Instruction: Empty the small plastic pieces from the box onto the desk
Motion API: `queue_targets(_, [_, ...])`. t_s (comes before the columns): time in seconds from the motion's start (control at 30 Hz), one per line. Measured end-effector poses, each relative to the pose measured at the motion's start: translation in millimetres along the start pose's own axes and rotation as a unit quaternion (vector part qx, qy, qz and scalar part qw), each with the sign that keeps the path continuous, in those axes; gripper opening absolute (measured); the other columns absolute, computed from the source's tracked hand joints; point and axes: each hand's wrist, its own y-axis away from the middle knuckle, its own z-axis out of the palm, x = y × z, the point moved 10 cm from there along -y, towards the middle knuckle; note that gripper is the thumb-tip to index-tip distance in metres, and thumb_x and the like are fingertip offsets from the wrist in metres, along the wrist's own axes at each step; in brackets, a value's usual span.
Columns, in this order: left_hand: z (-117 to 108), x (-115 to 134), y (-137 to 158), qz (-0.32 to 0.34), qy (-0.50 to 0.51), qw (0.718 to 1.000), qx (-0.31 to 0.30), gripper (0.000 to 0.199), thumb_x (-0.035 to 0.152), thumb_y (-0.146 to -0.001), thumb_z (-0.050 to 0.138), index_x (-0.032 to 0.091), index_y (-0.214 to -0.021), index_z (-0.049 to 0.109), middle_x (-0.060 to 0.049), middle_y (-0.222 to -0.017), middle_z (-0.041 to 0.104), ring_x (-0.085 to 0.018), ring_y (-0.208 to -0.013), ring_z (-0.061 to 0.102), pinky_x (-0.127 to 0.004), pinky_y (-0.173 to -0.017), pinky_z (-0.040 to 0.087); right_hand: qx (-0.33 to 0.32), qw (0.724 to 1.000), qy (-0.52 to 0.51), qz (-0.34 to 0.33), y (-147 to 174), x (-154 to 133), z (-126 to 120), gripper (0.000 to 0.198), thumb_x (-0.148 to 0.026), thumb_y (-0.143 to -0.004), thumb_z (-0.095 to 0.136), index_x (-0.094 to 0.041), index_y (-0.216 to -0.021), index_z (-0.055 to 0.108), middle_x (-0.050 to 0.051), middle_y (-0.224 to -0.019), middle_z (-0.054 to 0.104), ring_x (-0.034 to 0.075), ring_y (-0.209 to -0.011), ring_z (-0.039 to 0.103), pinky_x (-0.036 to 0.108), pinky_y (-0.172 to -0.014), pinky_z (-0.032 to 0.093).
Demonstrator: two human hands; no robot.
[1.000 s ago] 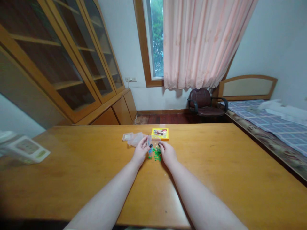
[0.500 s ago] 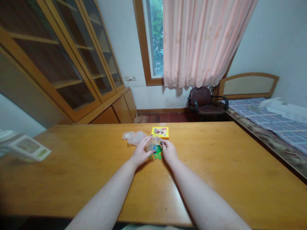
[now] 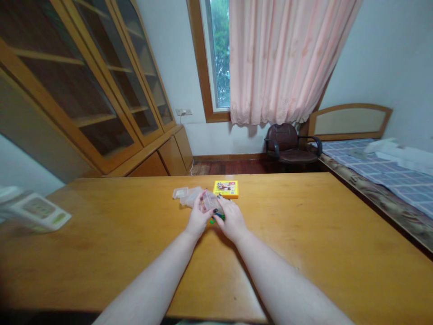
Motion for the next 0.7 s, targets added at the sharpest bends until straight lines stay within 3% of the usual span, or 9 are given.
queue_targets(0.1, [2, -4, 1, -0.007, 0.005, 1.000, 0.006, 0.081, 0.031, -0.057, 0.079, 0.020, -0.124, 0.035, -0.014, -0.126, 0.049, -0.023, -0.107, 0.057, -0.034, -0.092, 0.046, 0.008, 0.999, 0.043, -0.010, 1, 1, -1, 0.043, -0.024, -0.086, 0.048, -0.017, -0.129, 0.047, 0.013, -0.123, 0.057, 0.025, -0.112, 0.054, 0.044, -0.096, 0.044])
queue_targets(0.23, [3, -3, 1, -0.014, -0.023, 1.000, -0.013, 0.077, 0.028, -0.061, 0.077, 0.021, -0.125, 0.036, -0.012, -0.122, 0.052, -0.021, -0.105, 0.058, -0.033, -0.092, 0.047, -0.006, 0.998, 0.053, -0.016, 0, 1, -2, 0.041, -0.024, -0.087, 0.047, -0.018, -0.127, 0.049, 0.012, -0.121, 0.059, 0.024, -0.111, 0.055, 0.044, -0.096, 0.044])
queue_targets(0.43, [-4, 11, -1, 0.017, -0.098, 0.995, -0.026, 0.061, 0.025, -0.060, 0.077, 0.018, -0.113, 0.047, -0.009, -0.112, 0.057, -0.020, -0.100, 0.059, -0.031, -0.091, 0.046, -0.010, 0.998, 0.048, -0.034, -2, -6, -2, 0.041, -0.026, -0.089, 0.046, -0.016, -0.128, 0.046, 0.012, -0.126, 0.055, 0.024, -0.117, 0.050, 0.046, -0.101, 0.039])
queue_targets(0.7, [3, 3, 0, 0.008, -0.051, 0.997, -0.057, 0.067, 0.043, -0.059, 0.079, 0.018, -0.109, 0.042, -0.010, -0.108, 0.057, -0.019, -0.093, 0.060, -0.028, -0.082, 0.048, 0.081, 0.996, 0.025, -0.031, 1, -5, -24, 0.030, -0.032, -0.087, 0.053, -0.020, -0.115, 0.055, 0.009, -0.107, 0.065, 0.024, -0.100, 0.060, 0.043, -0.093, 0.045])
